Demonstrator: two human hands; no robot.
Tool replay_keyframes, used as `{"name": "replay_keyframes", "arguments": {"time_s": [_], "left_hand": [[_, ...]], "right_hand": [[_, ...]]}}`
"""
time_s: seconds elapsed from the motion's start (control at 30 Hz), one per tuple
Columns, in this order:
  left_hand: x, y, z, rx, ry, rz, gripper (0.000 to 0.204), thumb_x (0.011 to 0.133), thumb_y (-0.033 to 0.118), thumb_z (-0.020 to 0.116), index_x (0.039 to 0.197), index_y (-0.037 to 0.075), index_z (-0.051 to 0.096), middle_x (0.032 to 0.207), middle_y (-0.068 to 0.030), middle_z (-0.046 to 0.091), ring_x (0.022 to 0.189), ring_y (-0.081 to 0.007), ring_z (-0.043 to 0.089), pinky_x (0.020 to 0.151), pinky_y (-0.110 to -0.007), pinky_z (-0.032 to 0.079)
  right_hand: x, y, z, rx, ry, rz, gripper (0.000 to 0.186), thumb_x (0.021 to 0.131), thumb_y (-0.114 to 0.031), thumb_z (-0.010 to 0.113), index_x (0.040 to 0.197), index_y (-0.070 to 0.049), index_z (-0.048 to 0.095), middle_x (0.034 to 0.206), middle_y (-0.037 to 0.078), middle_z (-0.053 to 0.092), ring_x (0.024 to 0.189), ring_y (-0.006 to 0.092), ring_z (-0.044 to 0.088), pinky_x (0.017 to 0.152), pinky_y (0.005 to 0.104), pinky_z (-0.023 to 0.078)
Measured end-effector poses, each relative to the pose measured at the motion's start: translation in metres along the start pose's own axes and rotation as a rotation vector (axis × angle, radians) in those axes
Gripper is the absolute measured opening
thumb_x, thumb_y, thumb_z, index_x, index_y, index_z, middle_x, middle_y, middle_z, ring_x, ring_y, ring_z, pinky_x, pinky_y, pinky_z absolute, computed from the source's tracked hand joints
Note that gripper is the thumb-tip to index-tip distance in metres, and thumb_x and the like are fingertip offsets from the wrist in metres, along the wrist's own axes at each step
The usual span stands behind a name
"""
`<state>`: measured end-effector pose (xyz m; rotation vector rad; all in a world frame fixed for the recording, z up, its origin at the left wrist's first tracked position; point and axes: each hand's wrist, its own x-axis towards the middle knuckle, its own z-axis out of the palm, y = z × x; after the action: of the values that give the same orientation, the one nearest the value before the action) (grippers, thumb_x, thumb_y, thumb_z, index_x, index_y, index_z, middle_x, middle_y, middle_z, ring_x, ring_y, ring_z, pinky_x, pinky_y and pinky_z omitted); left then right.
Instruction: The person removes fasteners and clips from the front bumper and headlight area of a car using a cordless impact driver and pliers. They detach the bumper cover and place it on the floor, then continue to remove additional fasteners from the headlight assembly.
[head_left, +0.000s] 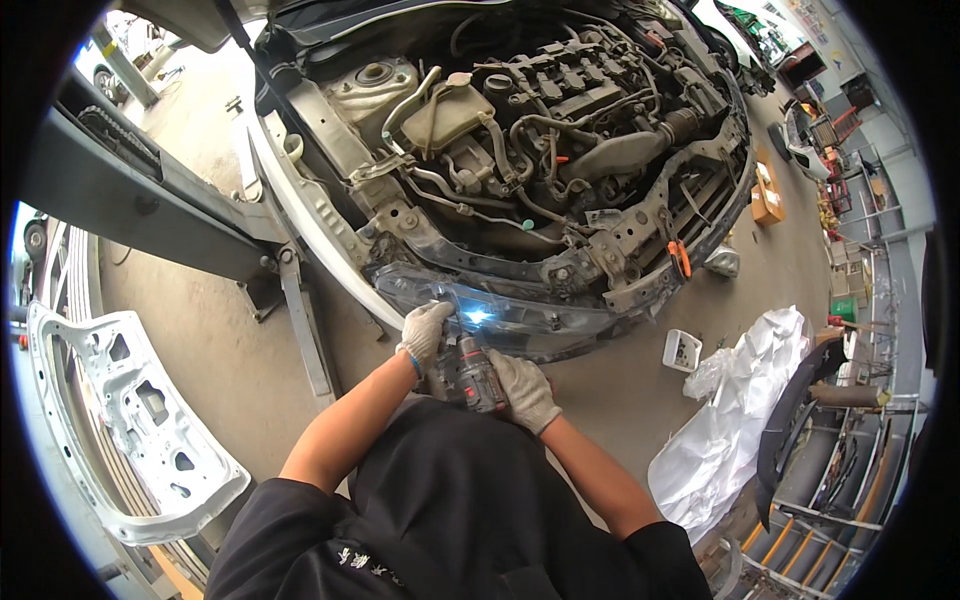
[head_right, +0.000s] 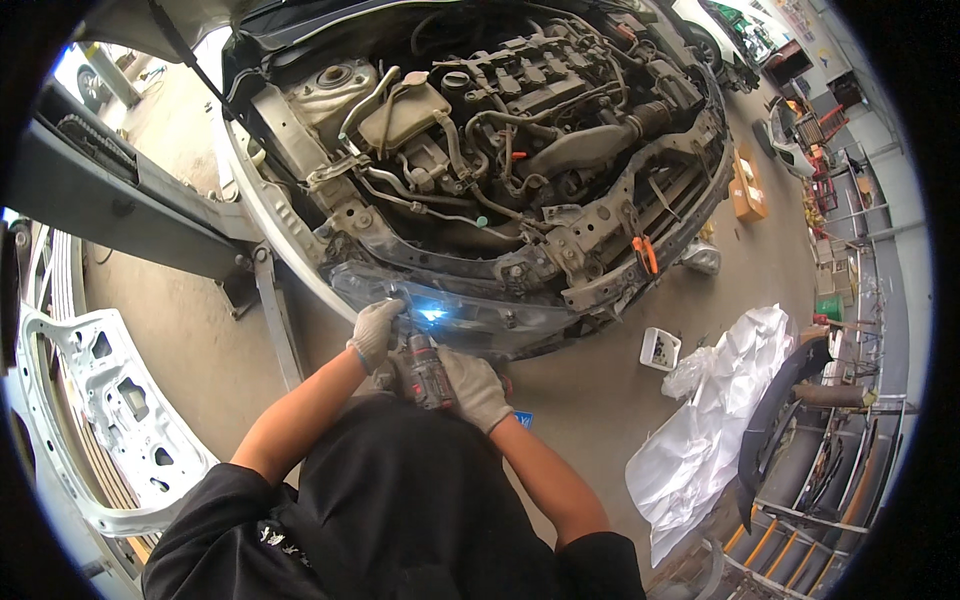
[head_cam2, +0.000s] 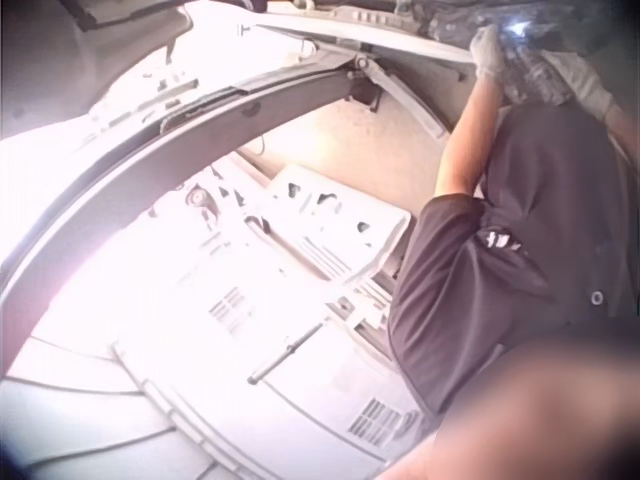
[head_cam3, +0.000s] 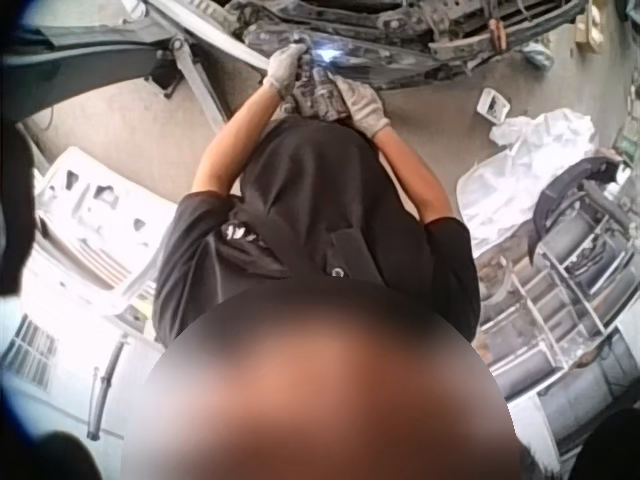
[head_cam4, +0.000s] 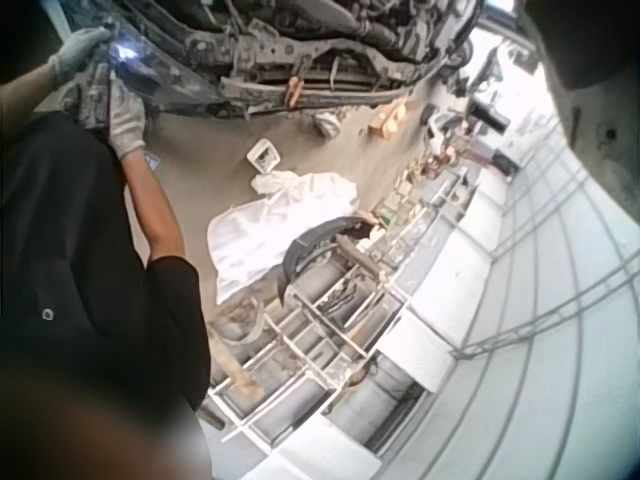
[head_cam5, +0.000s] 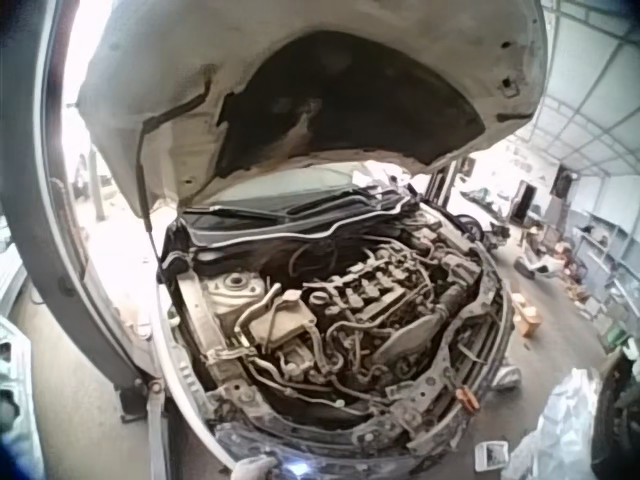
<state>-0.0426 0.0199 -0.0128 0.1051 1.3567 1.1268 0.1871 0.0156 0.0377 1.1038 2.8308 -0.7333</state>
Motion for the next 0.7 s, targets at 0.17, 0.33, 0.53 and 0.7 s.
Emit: {"name": "replay_keyframes", "arguments": {"time_s": [0.17,0.33,0.53,0.7], "left_hand": [[-0.007,-0.004,-0.008,0.104,-0.083,0.037,0.019,0.094,0.026,0.068,0.096,0.008,0.071,0.067,0.0049,0.052,0.052,-0.0069,0.045,0.045,-0.024,0.032],[-0.021,-0.023,-0.027,0.299,-0.197,0.014,0.028,0.090,0.029,0.073,0.102,0.003,0.075,0.072,0.0009,0.060,0.055,-0.0082,0.051,0.050,-0.026,0.040],[0.009,-0.071,-0.113,0.451,-0.177,0.051,0.023,0.091,0.026,0.072,0.100,0.004,0.073,0.072,-0.0010,0.060,0.052,-0.0122,0.052,0.047,-0.029,0.039],[0.019,-0.103,-0.188,0.177,0.148,-0.169,0.026,0.088,0.023,0.075,0.106,0.004,0.069,0.072,-0.0014,0.056,0.050,-0.0108,0.046,0.044,-0.029,0.037]], "right_hand": [[-0.007,-0.002,-0.003,0.054,0.152,-0.001,0.055,0.087,-0.019,0.069,0.136,-0.004,0.050,0.106,0.021,0.071,0.095,0.0383,0.069,0.082,0.0481,0.055],[-0.039,-0.010,0.001,0.133,0.215,0.205,0.062,0.084,-0.027,0.075,0.138,-0.006,0.050,0.107,0.021,0.071,0.096,0.0397,0.069,0.084,0.0494,0.055],[-0.120,-0.003,0.055,0.406,0.317,0.699,0.059,0.083,-0.037,0.079,0.131,-0.010,0.058,0.107,0.019,0.072,0.096,0.0396,0.071,0.081,0.0476,0.057],[-0.174,-0.003,0.071,0.217,0.112,0.993,0.052,0.082,-0.040,0.080,0.121,-0.008,0.066,0.105,0.017,0.074,0.096,0.0380,0.073,0.081,0.0455,0.059]]}}
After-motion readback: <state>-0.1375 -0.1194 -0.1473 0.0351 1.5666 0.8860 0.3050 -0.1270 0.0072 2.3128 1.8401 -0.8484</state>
